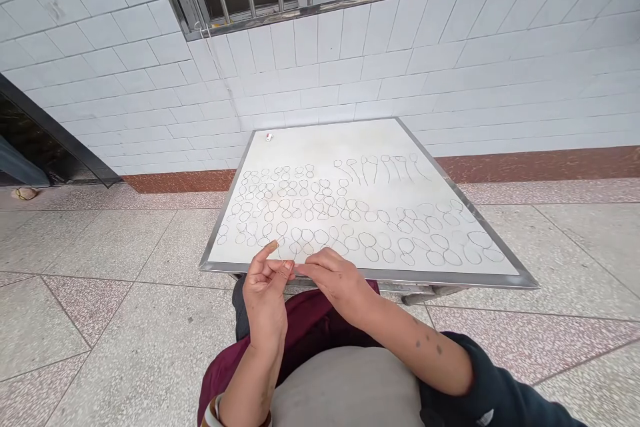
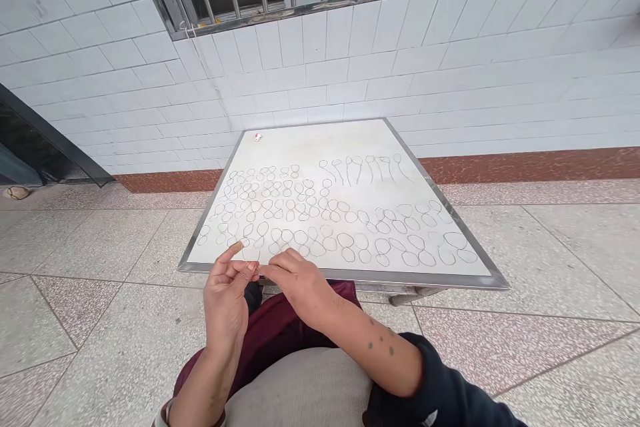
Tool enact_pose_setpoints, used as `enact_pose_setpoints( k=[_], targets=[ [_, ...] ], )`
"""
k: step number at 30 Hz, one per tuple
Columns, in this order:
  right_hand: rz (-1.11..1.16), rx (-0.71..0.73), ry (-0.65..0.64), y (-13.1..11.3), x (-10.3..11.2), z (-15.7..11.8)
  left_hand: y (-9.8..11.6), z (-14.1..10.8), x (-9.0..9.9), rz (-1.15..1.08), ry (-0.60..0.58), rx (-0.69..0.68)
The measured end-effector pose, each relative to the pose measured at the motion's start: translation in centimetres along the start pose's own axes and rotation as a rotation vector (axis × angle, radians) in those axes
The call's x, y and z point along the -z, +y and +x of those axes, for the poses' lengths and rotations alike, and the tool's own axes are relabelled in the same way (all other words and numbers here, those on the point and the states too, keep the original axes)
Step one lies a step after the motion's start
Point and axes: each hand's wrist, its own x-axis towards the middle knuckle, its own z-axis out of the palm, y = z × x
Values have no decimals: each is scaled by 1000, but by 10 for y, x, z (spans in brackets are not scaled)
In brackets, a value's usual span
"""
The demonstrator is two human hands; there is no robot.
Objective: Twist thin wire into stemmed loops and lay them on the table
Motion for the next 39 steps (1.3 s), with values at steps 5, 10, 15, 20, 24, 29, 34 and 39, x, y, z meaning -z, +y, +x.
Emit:
enact_pose_setpoints(
  k=[5, 10, 15, 20, 24, 29, 34, 39],
  targets=[
    [30, -11, 49, -1, 1, -2, 1, 2, 1, -27, 31, 21],
    [122, -92, 107, -2, 2, -5, 2, 0, 1, -9, -2, 15],
    [248, -277, 102, -7, 9, -1, 11, -7, -2, 109, -127, 16],
    [293, -313, 64, -12, 13, 1, 9, -11, -4, 124, -187, 22],
    [301, -328, 61, -10, 11, -3, 2, -11, -5, 81, -132, 19],
    [273, -313, 26, -9, 13, -4, 2, -11, -6, 103, -85, 4],
    [298, -369, 20, -8, 15, -3, 2, -11, -9, 94, -98, 6],
    [313, -352, 46, -6, 14, -3, -1, -10, -11, 95, -75, -8]
  ],
)
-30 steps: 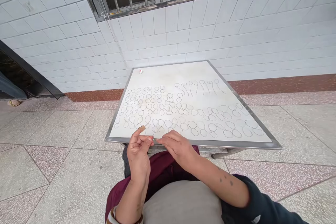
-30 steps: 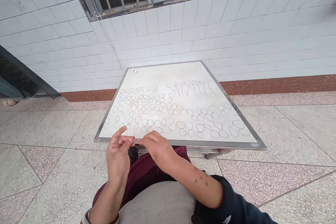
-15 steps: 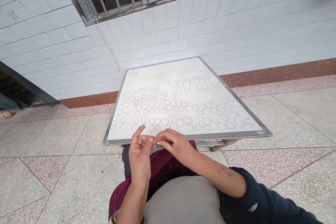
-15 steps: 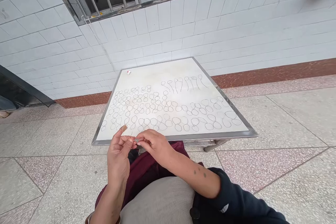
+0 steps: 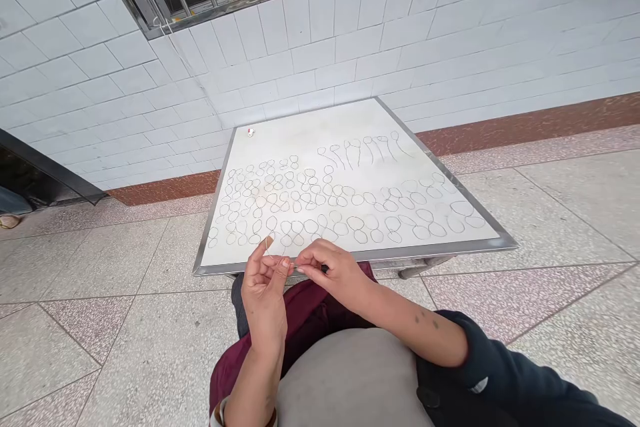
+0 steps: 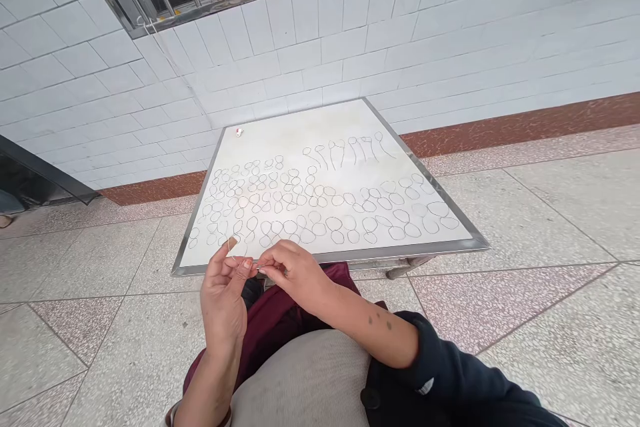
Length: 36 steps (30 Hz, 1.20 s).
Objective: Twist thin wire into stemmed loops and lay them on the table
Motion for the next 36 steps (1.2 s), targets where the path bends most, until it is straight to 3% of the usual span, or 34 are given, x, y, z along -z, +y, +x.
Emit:
enact_pose_setpoints(
  k=[14, 22, 29, 32, 36],
  targets=[
    [-68, 284, -29, 15, 2, 2, -1, -3, 2, 12, 40, -12],
    [-84, 302, -28, 8, 4, 2, 2, -5, 3, -19, 49, -30],
    [-50, 234, 50, 1, 7, -2, 10, -8, 2, -51, 94, -86],
    [-54, 215, 85, -3, 8, -4, 11, -10, 1, -76, 56, -74],
    [-54, 201, 115, -9, 8, -4, 9, -14, -1, -61, -79, -6]
  ],
)
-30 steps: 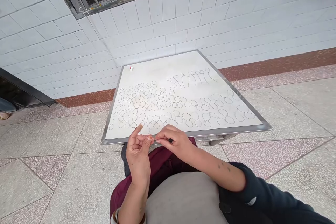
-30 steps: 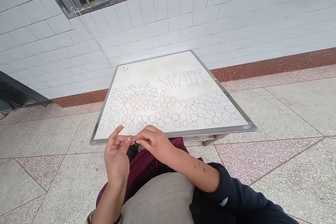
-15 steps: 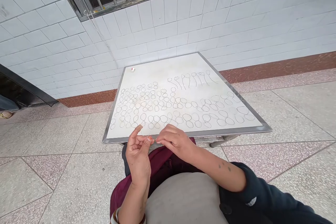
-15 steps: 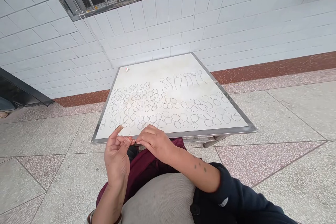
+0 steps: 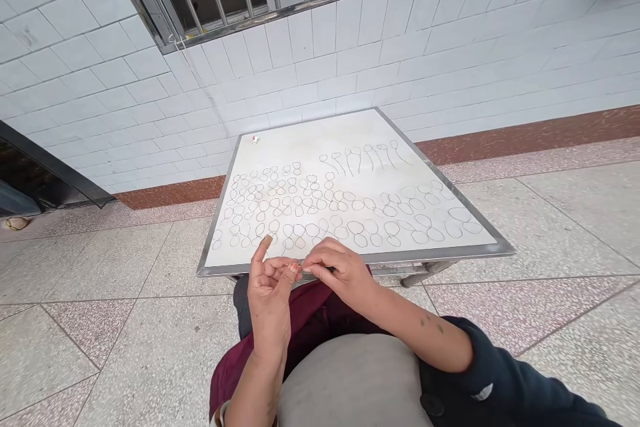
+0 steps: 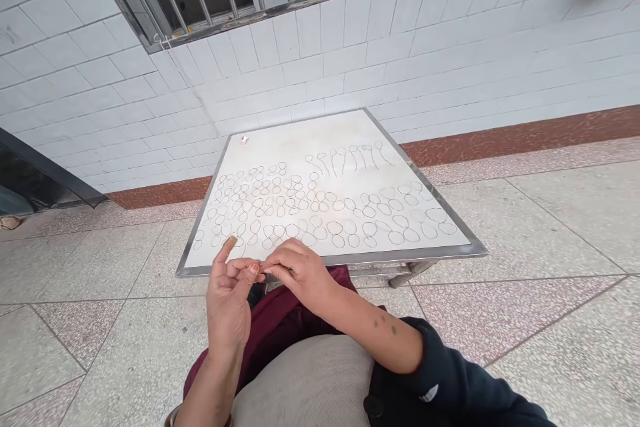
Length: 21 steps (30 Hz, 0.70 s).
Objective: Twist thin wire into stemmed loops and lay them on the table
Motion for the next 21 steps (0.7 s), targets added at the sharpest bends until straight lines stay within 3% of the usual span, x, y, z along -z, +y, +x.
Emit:
enact_pose_setpoints(
  k=[10, 21],
  targets=[
    [85, -216, -21, -2, 1, -3, -11, 0, 3, -78, 19, 35],
    [143, -233, -58, 2, 2, -1, -15, 1, 3, 58, 43, 13]
  ],
)
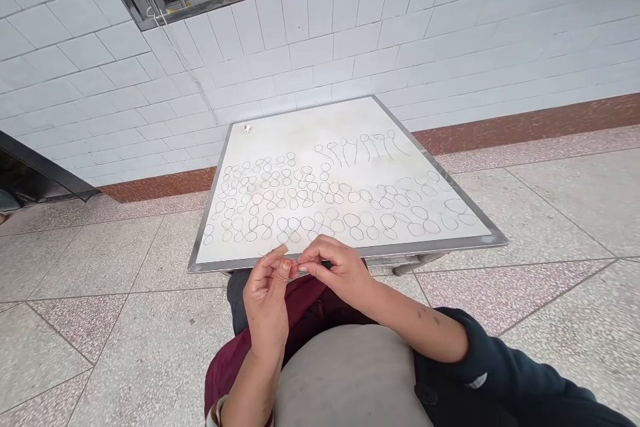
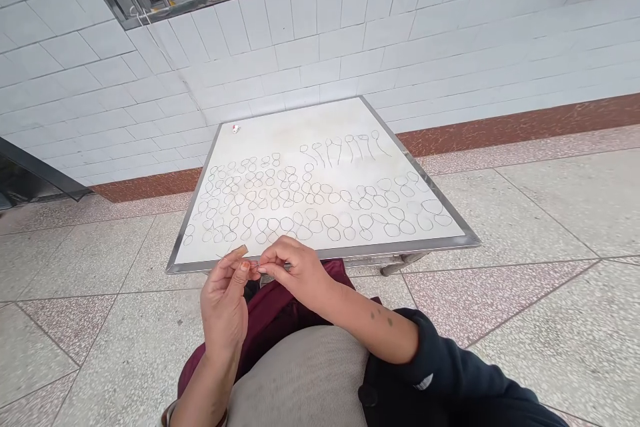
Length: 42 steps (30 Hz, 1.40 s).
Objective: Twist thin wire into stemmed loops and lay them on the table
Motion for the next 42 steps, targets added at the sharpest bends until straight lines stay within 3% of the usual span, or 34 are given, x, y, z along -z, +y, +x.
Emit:
enact_pose_setpoints(
  k=[9, 13, 18, 23, 26, 34, 42],
  targets=[
    [36, 39, -42, 3, 0, 3, -4, 3, 0, -35, 89, 17],
    [46, 44, -64, 2, 1, 3, -3, 3, 2, -30, 72, 32],
    [123, -62, -45, -2, -2, 1, -2, 1, 2, -50, 42, 41],
    [411, -242, -135, -3, -6, -2, -1, -3, 3, -62, 32, 38],
    [432, -294, -155, -3, -6, -4, 0, -5, 3, -82, 19, 46],
    [223, -116, -32, -2, -8, -10, 1, -9, 1, -107, 41, 28],
    [159, -103, -80, 0, -8, -11, -3, -9, 3, -66, 27, 10]
  ],
)
